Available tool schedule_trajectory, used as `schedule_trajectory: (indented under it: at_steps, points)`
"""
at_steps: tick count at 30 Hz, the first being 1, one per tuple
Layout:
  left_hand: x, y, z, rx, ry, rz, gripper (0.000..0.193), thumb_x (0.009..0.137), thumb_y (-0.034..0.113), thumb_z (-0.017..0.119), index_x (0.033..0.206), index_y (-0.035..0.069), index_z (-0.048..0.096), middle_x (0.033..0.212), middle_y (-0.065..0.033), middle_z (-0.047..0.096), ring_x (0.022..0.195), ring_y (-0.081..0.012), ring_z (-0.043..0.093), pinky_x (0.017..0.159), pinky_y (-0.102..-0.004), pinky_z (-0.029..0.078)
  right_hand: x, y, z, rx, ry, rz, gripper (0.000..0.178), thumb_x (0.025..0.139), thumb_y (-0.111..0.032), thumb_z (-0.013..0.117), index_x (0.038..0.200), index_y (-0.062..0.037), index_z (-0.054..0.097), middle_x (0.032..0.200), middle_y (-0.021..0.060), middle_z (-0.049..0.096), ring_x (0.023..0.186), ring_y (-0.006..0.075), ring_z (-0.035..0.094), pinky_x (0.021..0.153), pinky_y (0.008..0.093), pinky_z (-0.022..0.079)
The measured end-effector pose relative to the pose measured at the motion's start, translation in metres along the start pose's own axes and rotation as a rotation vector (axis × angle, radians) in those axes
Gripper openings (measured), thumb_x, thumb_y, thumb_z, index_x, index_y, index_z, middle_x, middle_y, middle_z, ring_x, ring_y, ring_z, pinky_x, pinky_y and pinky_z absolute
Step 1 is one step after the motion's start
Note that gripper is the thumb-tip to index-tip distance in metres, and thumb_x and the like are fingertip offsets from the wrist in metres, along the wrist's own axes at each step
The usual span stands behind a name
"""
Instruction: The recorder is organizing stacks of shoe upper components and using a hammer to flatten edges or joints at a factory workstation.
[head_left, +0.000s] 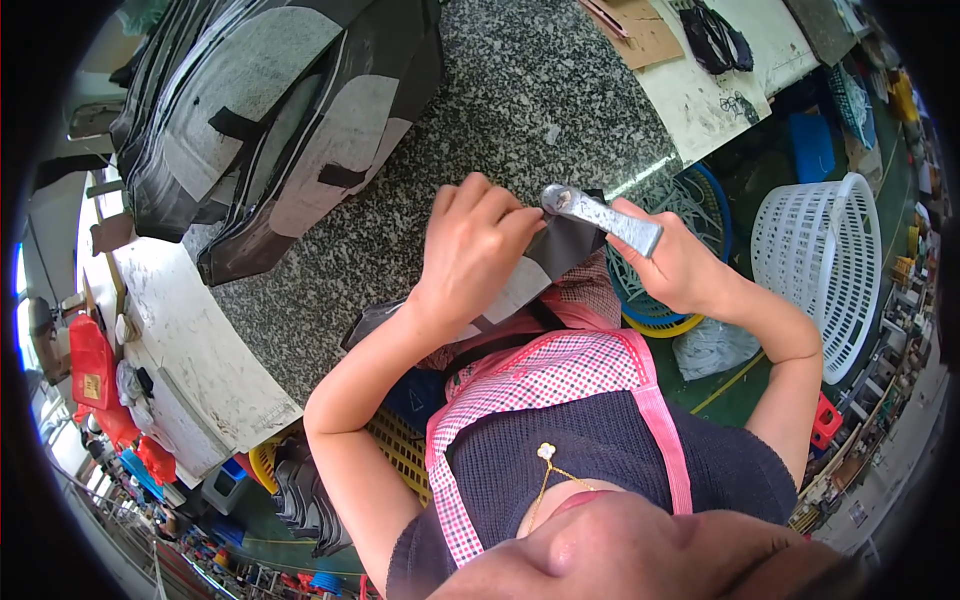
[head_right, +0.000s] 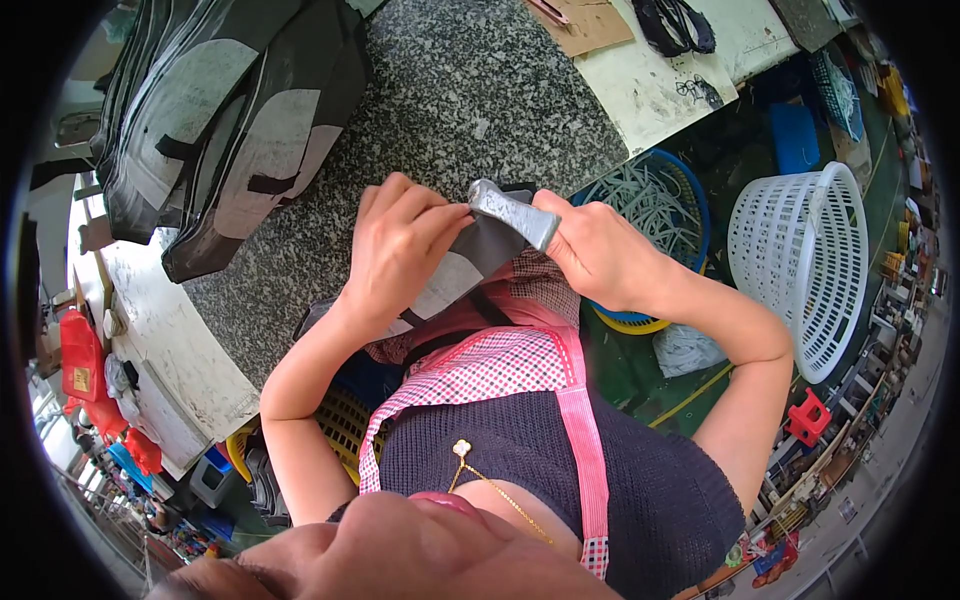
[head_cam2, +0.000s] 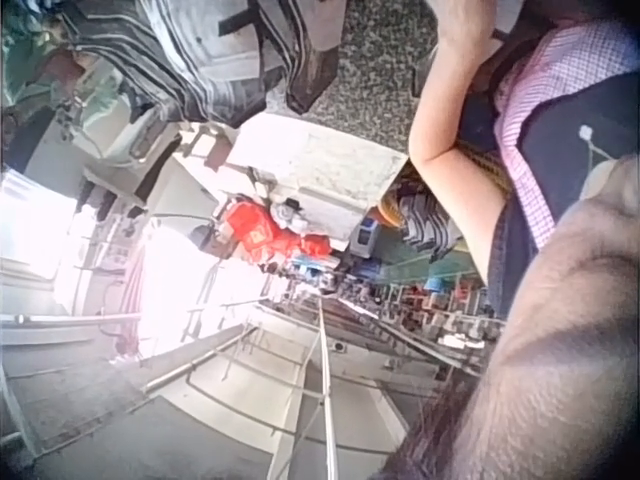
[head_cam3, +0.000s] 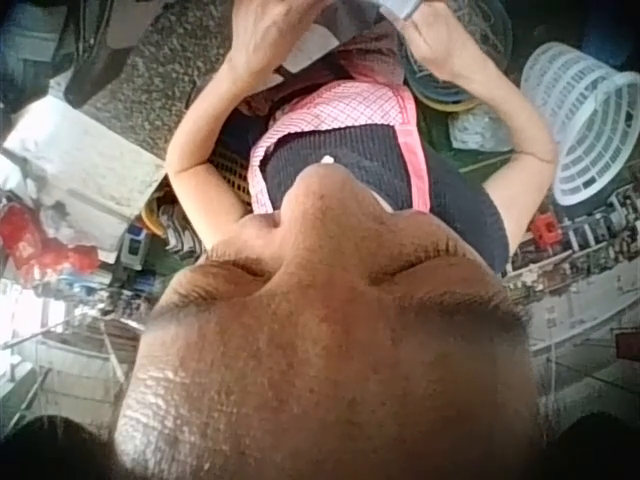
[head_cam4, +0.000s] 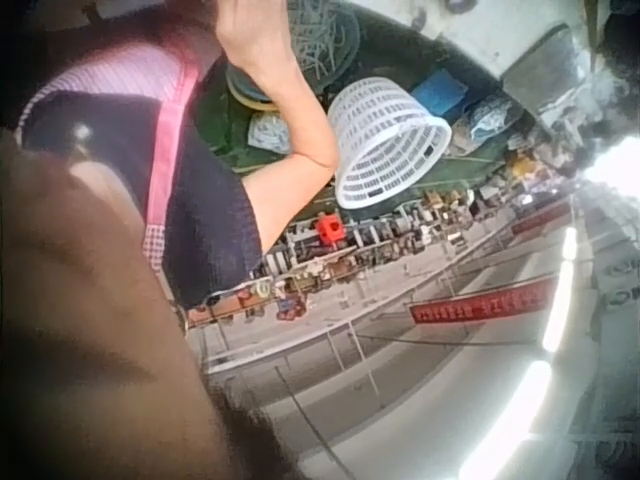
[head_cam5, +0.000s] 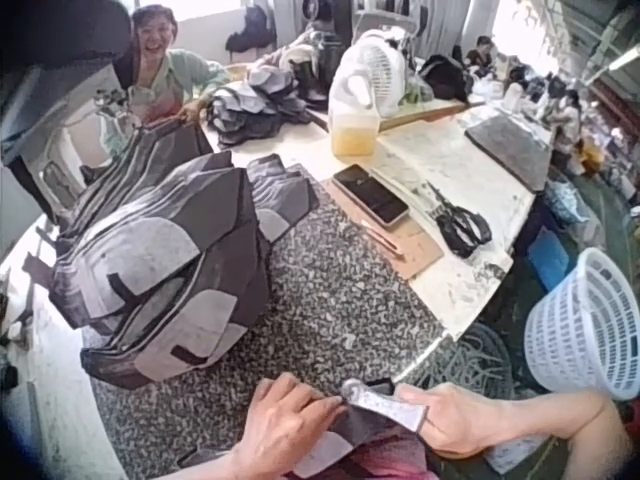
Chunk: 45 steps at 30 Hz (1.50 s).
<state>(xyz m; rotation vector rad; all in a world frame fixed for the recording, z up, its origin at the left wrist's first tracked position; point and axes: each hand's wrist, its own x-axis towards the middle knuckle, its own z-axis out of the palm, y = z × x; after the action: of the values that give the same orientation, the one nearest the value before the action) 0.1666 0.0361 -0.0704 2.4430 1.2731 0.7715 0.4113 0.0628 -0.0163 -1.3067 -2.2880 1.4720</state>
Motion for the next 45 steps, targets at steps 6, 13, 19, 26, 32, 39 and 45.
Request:
schedule_trajectory:
  at_steps: [6, 13, 19, 26, 32, 39, 45]
  points:
    - [-0.005, 0.004, 0.004, -0.197, 0.047, -0.258, 0.015, 0.075, 0.009, 0.076, 0.088, 0.004, 0.071, 0.081, -0.0036, 0.063, 0.081, -0.0231, 0.056, 0.074, -0.0366, 0.045, 0.003, 0.007, -0.009, 0.006, 0.093, -0.075, 0.022, 0.099, -0.017, 0.048, 0.108, 0.0017, 0.055, 0.072, 0.024, 0.057, 0.069, 0.0453, 0.059, 0.058, 0.0448, 0.046]
    - [-0.002, 0.013, 0.004, 0.021, -0.024, -0.024, 0.017, 0.072, 0.005, 0.064, 0.088, -0.001, 0.065, 0.083, -0.0102, 0.056, 0.083, -0.0263, 0.054, 0.072, -0.0365, 0.044, 0.005, 0.003, -0.006, -0.042, -0.015, -0.041, 0.013, 0.087, -0.006, 0.049, 0.099, 0.0004, 0.049, 0.07, 0.0229, 0.053, 0.07, 0.0466, 0.058, 0.058, 0.0459, 0.045]
    - [-0.006, 0.008, 0.003, -0.067, -0.063, -0.09, 0.021, 0.073, 0.005, 0.07, 0.094, 0.001, 0.069, 0.085, -0.0066, 0.062, 0.081, -0.0259, 0.056, 0.073, -0.0379, 0.045, 0.003, 0.003, 0.004, -0.044, -0.021, -0.036, 0.012, 0.091, -0.007, 0.051, 0.098, 0.0014, 0.048, 0.071, 0.0232, 0.055, 0.07, 0.0471, 0.058, 0.058, 0.0487, 0.045]
    - [-0.015, 0.014, -0.005, -0.109, -0.069, -0.204, 0.018, 0.073, 0.005, 0.071, 0.091, 0.003, 0.069, 0.083, -0.0065, 0.062, 0.08, -0.0266, 0.057, 0.072, -0.0373, 0.046, 0.007, -0.004, -0.009, 0.011, 0.016, -0.022, 0.018, 0.096, -0.011, 0.05, 0.108, 0.0025, 0.053, 0.067, 0.0215, 0.052, 0.063, 0.0417, 0.054, 0.057, 0.043, 0.044]
    - [-0.014, 0.022, -0.008, 0.119, -0.156, -0.027, 0.032, 0.07, 0.004, 0.064, 0.102, -0.003, 0.066, 0.09, -0.0095, 0.059, 0.085, -0.0253, 0.055, 0.073, -0.0356, 0.046, 0.004, 0.007, 0.005, -0.039, -0.03, -0.037, 0.014, 0.087, -0.005, 0.05, 0.1, 0.0002, 0.049, 0.069, 0.0234, 0.053, 0.071, 0.047, 0.058, 0.058, 0.0426, 0.046]
    - [-0.018, 0.022, -0.011, 0.101, -0.093, 0.001, 0.021, 0.073, 0.006, 0.064, 0.091, -0.004, 0.066, 0.083, -0.0084, 0.057, 0.08, -0.0223, 0.056, 0.066, -0.0326, 0.048, -0.005, -0.003, 0.01, -0.096, -0.045, -0.038, 0.014, 0.09, -0.011, 0.052, 0.095, 0.0016, 0.047, 0.069, 0.023, 0.056, 0.07, 0.045, 0.06, 0.059, 0.0491, 0.046]
    - [-0.034, 0.019, -0.012, -0.206, -0.051, -0.256, 0.017, 0.078, -0.001, 0.07, 0.094, -0.001, 0.069, 0.082, -0.0106, 0.059, 0.074, -0.028, 0.06, 0.064, -0.0378, 0.051, 0.008, -0.008, 0.004, -0.043, -0.008, -0.038, 0.013, 0.088, -0.01, 0.052, 0.095, 0.0005, 0.049, 0.073, 0.0217, 0.057, 0.07, 0.0448, 0.061, 0.058, 0.0479, 0.046]
